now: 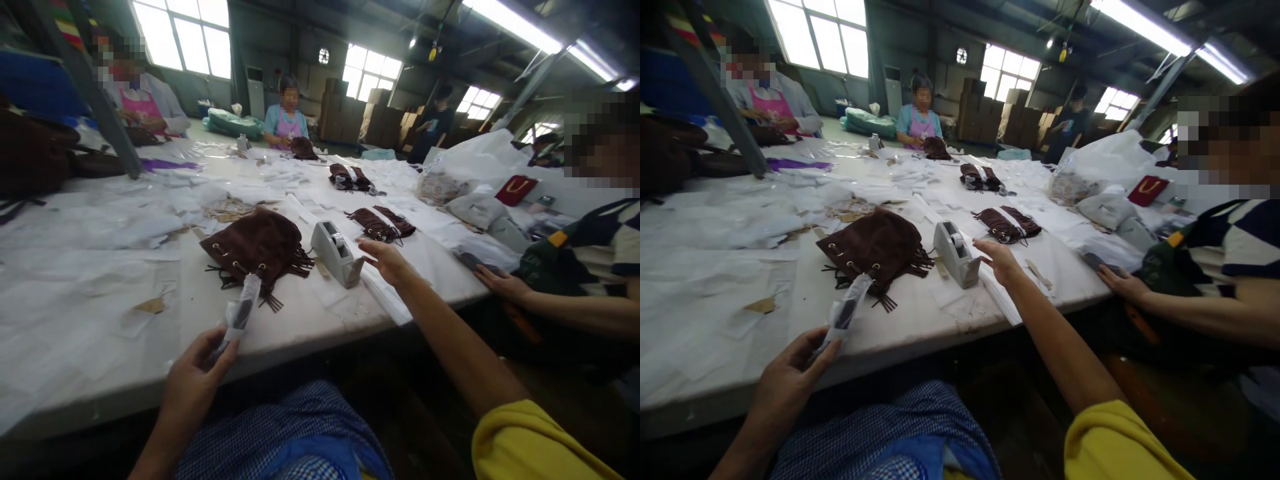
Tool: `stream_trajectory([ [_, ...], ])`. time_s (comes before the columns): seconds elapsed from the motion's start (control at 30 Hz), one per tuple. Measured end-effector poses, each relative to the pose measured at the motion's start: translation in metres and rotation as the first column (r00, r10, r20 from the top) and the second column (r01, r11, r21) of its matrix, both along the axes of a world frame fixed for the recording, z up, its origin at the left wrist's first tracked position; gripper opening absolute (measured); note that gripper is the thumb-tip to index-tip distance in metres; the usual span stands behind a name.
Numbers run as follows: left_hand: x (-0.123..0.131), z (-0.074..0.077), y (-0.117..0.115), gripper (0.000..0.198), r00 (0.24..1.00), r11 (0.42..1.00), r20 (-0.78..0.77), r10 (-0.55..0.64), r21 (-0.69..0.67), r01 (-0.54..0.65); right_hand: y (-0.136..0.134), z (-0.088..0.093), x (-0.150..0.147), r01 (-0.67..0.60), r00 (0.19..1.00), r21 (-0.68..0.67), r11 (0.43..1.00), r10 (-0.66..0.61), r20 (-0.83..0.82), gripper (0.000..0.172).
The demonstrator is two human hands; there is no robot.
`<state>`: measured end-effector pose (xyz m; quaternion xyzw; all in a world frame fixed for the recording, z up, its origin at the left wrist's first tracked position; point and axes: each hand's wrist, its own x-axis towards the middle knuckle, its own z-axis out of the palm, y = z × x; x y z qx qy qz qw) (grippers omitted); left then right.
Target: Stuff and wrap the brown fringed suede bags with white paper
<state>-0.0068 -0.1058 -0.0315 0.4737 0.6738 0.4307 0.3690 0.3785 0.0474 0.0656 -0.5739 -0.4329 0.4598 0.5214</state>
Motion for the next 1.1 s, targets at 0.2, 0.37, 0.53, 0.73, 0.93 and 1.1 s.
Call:
stream_trajectory([
  [0.2, 0.001, -0.002, 0.0, 0.057, 1.0, 1.0, -0.028, -0.005, 0.013, 0.005, -0.035, 0.006, 0.007, 0.014, 1.0, 0.029, 0.999, -0.014, -0.005, 0.028],
  [0.37, 0.0, -0.003, 0.001, 0.06, 0.999, 1.0, -0.046, -0.023, -0.004, 0.023, -0.023, -0.012, 0.011, 0.06, 0.842, 0.191, 0.98, -0.152, 0.518, 0.028],
  [0.53, 0.001, 0.002, 0.002, 0.059, 0.997, 0.999, -0.066, -0.035, 0.017, 0.036, 0.029, -0.011, 0.007, -0.075, 0.49, 0.116, 0.99, -0.065, 0.869, 0.02],
  [0.73, 0.001, 0.004, 0.002, 0.059, 0.997, 0.999, -0.07, -0.018, -0.028, 0.016, 0.047, -0.013, 0.0, -0.166, 0.418, 0.003, 0.986, 0.067, 0.906, 0.028],
  [0.93, 0.001, 0.009, 0.004, 0.059, 0.997, 0.999, -0.072, -0.005, -0.054, 0.001, 0.047, -0.003, -0.005, -0.24, 0.275, -0.158, 0.958, 0.223, 0.935, 0.036],
  [1.1, 0.001, 0.009, 0.005, 0.057, 0.998, 0.999, -0.067, -0.021, -0.036, 0.019, 0.058, 0.002, -0.011, -0.171, 0.212, -0.253, 0.952, 0.287, 0.934, 0.033],
])
